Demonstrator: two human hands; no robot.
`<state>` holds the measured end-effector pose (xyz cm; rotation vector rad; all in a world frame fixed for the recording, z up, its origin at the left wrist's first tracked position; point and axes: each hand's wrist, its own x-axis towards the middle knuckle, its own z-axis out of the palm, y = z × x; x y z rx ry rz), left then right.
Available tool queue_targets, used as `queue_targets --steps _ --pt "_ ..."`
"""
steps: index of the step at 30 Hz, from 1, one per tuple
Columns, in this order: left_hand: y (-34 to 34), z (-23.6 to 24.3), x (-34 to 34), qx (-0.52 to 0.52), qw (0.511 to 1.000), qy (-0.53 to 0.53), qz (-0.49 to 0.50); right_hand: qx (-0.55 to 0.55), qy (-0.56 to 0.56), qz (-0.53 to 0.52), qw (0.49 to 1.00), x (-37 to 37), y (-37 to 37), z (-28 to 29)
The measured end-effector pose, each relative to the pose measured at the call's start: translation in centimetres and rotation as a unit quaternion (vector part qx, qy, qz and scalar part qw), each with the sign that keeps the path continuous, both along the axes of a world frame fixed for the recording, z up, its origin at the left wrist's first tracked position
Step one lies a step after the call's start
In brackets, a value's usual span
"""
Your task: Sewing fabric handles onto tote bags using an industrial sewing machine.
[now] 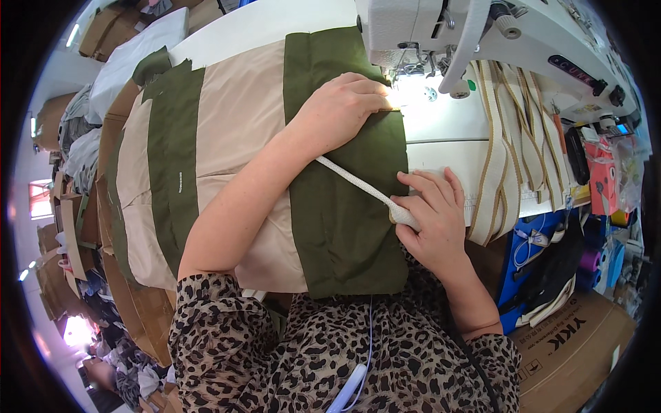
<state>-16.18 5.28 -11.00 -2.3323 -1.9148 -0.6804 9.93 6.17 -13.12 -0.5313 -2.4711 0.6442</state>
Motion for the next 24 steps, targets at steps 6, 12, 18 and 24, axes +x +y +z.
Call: queue_targets --steps 6,12,18,24 --pt "0.9 -0.3 -0.7 0.007 1.000 -0.008 0.018 -0.011 -0.012 -0.013 1.000 -0.8 0.6 0.8" --pt "1.4 -0.6 -1.4 0.005 1.000 -0.002 0.011 -0.022 -0.017 -0.011 1.000 -1.1 1.1 1.1" --pt "2.5 -0.6 -2.1 -0.005 0.999 0.011 0.034 -0.020 -0.018 -0.028 0.999 -1.9 2.2 0.8" --pt "2.8 -0.7 -2.7 0.011 0.999 0.021 0.027 -0.031 -0.011 -0.029 0.999 -2.2 2.3 0.6"
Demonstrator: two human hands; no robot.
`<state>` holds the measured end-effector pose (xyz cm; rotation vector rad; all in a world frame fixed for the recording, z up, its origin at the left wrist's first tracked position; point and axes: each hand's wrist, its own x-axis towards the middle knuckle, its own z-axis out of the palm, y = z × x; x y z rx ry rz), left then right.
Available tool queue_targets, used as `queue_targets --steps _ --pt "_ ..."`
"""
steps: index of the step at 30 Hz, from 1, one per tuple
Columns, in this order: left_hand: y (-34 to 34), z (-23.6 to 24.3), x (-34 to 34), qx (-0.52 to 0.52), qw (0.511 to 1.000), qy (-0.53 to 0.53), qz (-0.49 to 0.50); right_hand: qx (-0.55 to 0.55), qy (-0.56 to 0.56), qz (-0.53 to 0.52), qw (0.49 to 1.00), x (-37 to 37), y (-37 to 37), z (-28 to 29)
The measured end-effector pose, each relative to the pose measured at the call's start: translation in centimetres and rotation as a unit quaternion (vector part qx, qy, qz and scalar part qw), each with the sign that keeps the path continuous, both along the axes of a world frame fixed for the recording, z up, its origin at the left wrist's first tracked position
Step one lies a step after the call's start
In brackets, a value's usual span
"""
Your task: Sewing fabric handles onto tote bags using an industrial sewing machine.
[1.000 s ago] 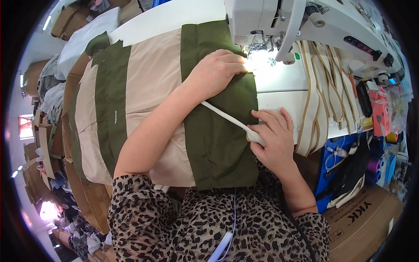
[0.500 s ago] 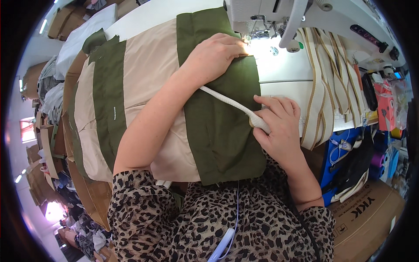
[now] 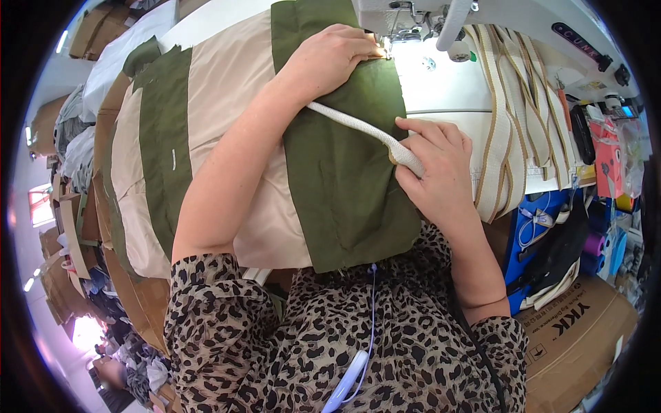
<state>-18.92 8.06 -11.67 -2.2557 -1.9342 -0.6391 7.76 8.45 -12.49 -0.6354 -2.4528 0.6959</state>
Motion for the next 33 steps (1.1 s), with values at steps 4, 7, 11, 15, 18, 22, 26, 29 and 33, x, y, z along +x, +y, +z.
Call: queue_targets --steps 4,7,11,15,18,22,26,29,33 --pt "0.0 0.2 -0.2 -0.013 1.000 0.000 -0.006 0.000 0.004 0.005 1.000 -0.2 -0.1 -0.1" --pt "-0.1 0.0 -0.1 -0.001 1.000 -0.007 -0.022 0.005 -0.001 -0.002 1.000 0.0 -0.3 0.0" --pt "-0.5 0.1 0.1 -0.014 0.999 -0.029 -0.033 -0.001 0.001 -0.003 1.000 0.2 -0.5 -0.1" --pt "-0.5 0.0 0.2 -0.019 1.000 -0.010 0.006 -0.008 0.007 -0.009 1.000 0.1 -0.5 -0.2" --pt "-0.8 0.9 0.8 -0.048 0.998 -0.001 0.033 -0.002 0.001 0.003 1.000 0.4 -0.4 -0.2" --pt "-4.1 4.1 4.6 -0.051 0.991 -0.123 0.000 -0.001 0.031 0.022 0.999 1.5 0.1 -0.7" --pt "-8.9 4.6 9.8 -0.065 0.990 -0.100 -0.079 -0.012 0.026 0.028 0.999 1.8 -0.8 0.5" --pt "-10.6 2.8 10.2 0.009 0.989 -0.135 -0.065 -0.047 -0.053 0.067 0.995 3.5 -1.9 2.0" --pt "-13.3 2.9 7.7 0.110 0.986 -0.117 -0.044 -0.176 -0.053 -0.001 0.983 7.4 -1.9 1.1"
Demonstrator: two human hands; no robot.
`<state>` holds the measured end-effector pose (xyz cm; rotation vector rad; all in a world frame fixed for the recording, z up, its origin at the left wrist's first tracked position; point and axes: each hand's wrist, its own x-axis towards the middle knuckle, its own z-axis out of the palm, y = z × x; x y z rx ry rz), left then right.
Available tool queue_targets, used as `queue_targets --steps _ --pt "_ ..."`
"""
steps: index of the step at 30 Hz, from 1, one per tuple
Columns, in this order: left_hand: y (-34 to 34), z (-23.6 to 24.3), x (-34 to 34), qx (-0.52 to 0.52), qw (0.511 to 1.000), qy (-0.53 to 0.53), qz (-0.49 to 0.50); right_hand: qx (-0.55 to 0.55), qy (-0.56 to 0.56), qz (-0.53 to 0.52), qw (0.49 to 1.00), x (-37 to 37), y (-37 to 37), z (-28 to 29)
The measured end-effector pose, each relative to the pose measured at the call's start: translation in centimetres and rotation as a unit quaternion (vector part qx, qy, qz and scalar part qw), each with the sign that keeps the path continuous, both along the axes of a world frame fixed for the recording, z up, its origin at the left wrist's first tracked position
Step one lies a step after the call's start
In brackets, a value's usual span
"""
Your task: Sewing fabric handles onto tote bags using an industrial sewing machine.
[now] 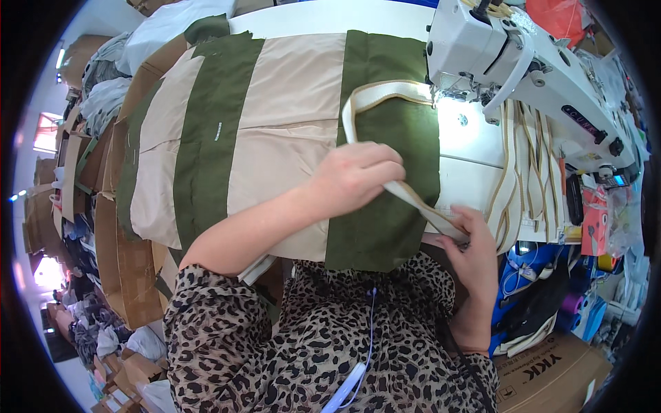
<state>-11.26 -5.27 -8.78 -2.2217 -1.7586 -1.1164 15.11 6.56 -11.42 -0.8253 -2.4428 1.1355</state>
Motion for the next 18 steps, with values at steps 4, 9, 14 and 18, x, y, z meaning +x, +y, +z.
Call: queue_targets --steps 4,9,14,18 --pt "-2.2 -0.5 -2.9 0.011 0.999 0.010 0.042 0.159 0.111 0.033 0.980 0.4 1.9 1.0" --pt "-4.0 3.4 -4.3 -0.304 0.935 0.093 0.157 0.302 0.205 0.032 0.930 -5.6 2.2 -0.4" --pt "-1.5 5.5 -0.3 -0.252 0.966 -0.046 -0.027 0.253 0.079 0.067 0.962 -6.1 2.4 -1.8" --pt "1.7 -0.4 3.7 -0.219 0.975 -0.027 -0.028 0.198 0.094 0.066 0.974 -4.5 2.0 -1.0"
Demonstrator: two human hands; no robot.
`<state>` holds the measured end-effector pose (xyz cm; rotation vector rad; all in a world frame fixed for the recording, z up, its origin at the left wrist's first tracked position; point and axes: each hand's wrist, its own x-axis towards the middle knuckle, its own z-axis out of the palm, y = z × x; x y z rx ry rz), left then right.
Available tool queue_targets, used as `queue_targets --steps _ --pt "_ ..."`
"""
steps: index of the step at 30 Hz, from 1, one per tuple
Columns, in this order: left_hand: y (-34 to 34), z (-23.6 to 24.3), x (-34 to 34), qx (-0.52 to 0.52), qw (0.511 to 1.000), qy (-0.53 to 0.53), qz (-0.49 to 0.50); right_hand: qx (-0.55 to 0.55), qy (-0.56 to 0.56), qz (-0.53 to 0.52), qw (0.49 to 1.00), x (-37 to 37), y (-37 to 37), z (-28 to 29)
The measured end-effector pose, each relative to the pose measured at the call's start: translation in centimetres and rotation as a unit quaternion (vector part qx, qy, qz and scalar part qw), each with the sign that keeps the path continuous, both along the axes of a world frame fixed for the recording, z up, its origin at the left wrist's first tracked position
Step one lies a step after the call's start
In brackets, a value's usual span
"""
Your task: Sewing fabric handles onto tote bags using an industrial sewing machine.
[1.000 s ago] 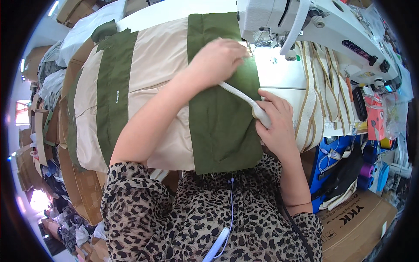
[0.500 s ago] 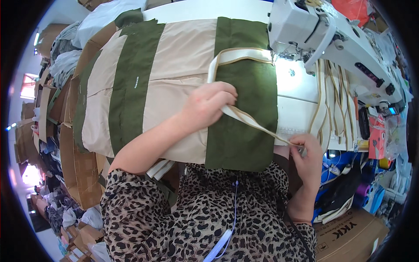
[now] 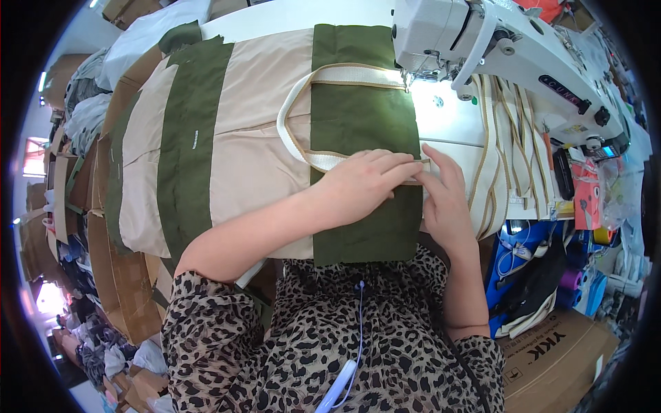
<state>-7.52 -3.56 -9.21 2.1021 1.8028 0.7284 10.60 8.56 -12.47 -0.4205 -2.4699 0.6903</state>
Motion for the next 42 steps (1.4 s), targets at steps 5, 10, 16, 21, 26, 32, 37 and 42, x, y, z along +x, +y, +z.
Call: queue_targets --steps 5,10,16,21,26,32,37,42 --pt "-0.1 -0.3 0.2 0.044 0.982 0.181 0.029 -0.005 -0.027 0.027 0.999 4.4 -1.3 -0.6" --pt "0.1 0.0 0.1 0.013 0.988 0.150 0.020 0.102 -0.050 -0.010 0.993 4.2 -2.7 -2.1" --pt "0.6 -1.0 0.1 0.026 0.995 0.096 0.020 0.088 -0.020 -0.031 0.995 3.9 -2.7 -2.4" --pt "0.8 -1.3 0.3 0.034 0.993 0.112 0.025 0.081 -0.020 -0.040 0.996 3.8 -2.7 -2.3" --pt "0.5 -1.2 0.5 0.034 0.991 0.126 0.038 0.077 -0.016 -0.039 0.996 3.7 -2.8 -2.4" --pt "0.3 -1.4 1.0 0.029 0.985 0.157 0.070 0.069 -0.018 -0.034 0.997 3.7 -2.8 -2.1" --pt "1.0 -1.9 -0.8 0.046 0.986 0.145 0.068 0.064 -0.034 -0.018 0.997 1.8 -1.9 -0.7" --pt "4.1 -2.3 -4.6 0.049 0.985 0.146 0.082 0.066 -0.073 -0.034 0.995 -1.9 0.2 -0.1"
